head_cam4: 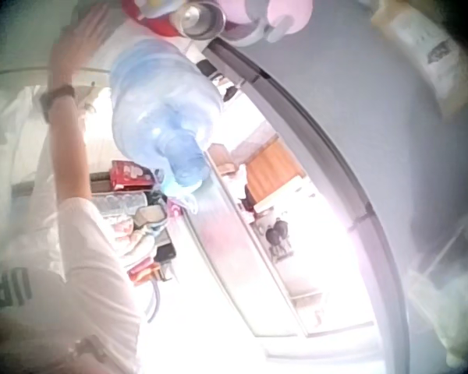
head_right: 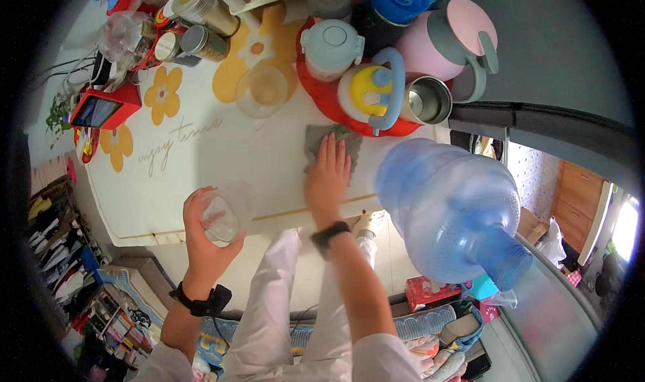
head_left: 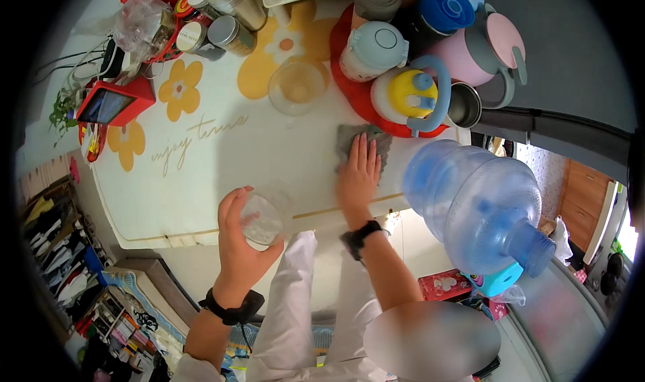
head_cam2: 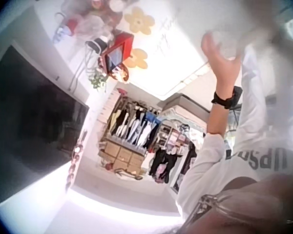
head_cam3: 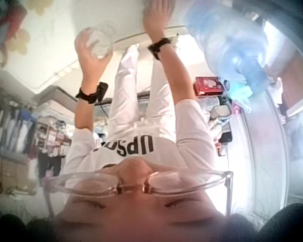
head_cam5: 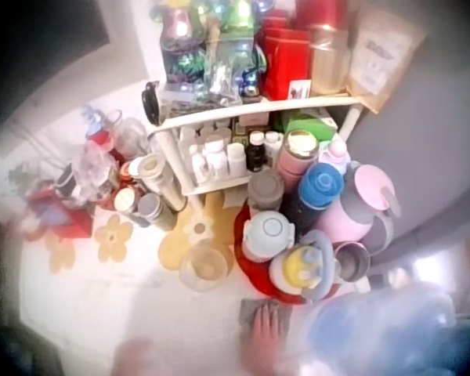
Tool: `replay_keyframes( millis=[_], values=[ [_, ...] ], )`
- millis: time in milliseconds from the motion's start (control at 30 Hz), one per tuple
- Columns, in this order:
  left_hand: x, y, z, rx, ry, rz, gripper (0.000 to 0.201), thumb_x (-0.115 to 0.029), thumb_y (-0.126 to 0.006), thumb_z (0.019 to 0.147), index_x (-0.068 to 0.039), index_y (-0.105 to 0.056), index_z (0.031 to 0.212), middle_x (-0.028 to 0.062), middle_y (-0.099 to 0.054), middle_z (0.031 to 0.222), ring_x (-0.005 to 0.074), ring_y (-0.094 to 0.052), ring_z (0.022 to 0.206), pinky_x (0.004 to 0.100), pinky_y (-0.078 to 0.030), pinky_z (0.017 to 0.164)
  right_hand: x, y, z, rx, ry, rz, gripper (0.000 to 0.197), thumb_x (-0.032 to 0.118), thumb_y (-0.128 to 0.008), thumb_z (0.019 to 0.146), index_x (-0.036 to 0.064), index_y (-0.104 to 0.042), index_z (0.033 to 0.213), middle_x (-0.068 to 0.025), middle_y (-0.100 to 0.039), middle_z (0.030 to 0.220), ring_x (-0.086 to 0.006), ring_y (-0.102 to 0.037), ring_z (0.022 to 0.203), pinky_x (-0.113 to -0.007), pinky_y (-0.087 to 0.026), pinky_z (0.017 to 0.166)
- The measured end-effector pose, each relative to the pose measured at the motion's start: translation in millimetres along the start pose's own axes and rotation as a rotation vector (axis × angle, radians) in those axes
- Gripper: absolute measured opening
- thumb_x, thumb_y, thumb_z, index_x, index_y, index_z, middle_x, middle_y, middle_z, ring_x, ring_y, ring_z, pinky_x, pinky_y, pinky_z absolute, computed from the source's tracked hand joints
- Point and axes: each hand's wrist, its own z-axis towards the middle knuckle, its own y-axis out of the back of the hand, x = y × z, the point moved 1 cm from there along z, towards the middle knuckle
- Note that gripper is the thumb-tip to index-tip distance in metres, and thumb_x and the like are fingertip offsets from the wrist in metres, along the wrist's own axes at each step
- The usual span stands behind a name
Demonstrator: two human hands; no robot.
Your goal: The person washes a cloth in a sink and wipes down a table and several small containers.
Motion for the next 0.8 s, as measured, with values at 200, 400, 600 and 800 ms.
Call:
replay_keyframes(
  millis=[200, 400, 600, 800],
  values=[
    [1.5, 0.6, -4.5, -0.005, 0.031, -0.054, 0.09, 0.002, -0.075, 0.059, -0.009, -0.026, 0.133, 0.0147, -0.031, 0.131, 0.0301, -0.042, 0.119, 0.0387, -0.051, 0.083, 77.9, -48.9, -38.5, 0.38, 0.222, 0.343, 0.052, 0.009, -0.05, 0.079, 0.0025, -0.04, 0.13, -0.0119, -0.039, 0.136, -0.0315, -0.034, 0.127, -0.04, -0.026, 0.107],
    [1.2, 15.5, 0.3, 0.006, 0.032, -0.018, 0.096, 0.004, -0.073, 0.059, -0.011, -0.019, 0.137, 0.0159, -0.032, 0.133, 0.0295, -0.041, 0.12, 0.0404, -0.048, 0.087, 28.1, -14.3, -66.0, 0.643, 0.452, 0.453, 0.051, 0.006, -0.05, 0.078, 0.0048, -0.042, 0.128, -0.0112, -0.045, 0.13, -0.0284, -0.039, 0.123, -0.039, -0.029, 0.105],
    [10.2, 20.6, -5.9, -0.069, 0.017, -0.095, 0.094, 0.002, -0.074, 0.058, -0.01, -0.022, 0.136, 0.0161, -0.032, 0.132, 0.0298, -0.043, 0.117, 0.0391, -0.05, 0.083, -30.5, 23.8, -28.0, 0.127, 0.006, 0.019, 0.06, 0.012, -0.056, 0.076, 0.0034, -0.037, 0.132, -0.0125, -0.04, 0.136, -0.0304, -0.034, 0.128, -0.044, -0.026, 0.105],
    [25.8, 48.0, -11.7, -0.033, 0.06, -0.071, 0.099, 0.004, -0.073, 0.059, -0.011, -0.016, 0.138, 0.0159, -0.032, 0.134, 0.0297, -0.041, 0.119, 0.039, -0.047, 0.087, 74.0, -14.1, -89.2, 0.412, -0.246, 0.042, 0.057, 0.011, -0.053, 0.078, 0.0024, -0.037, 0.132, -0.0152, -0.034, 0.14, -0.0333, -0.029, 0.13, -0.045, -0.027, 0.104]
  ],
)
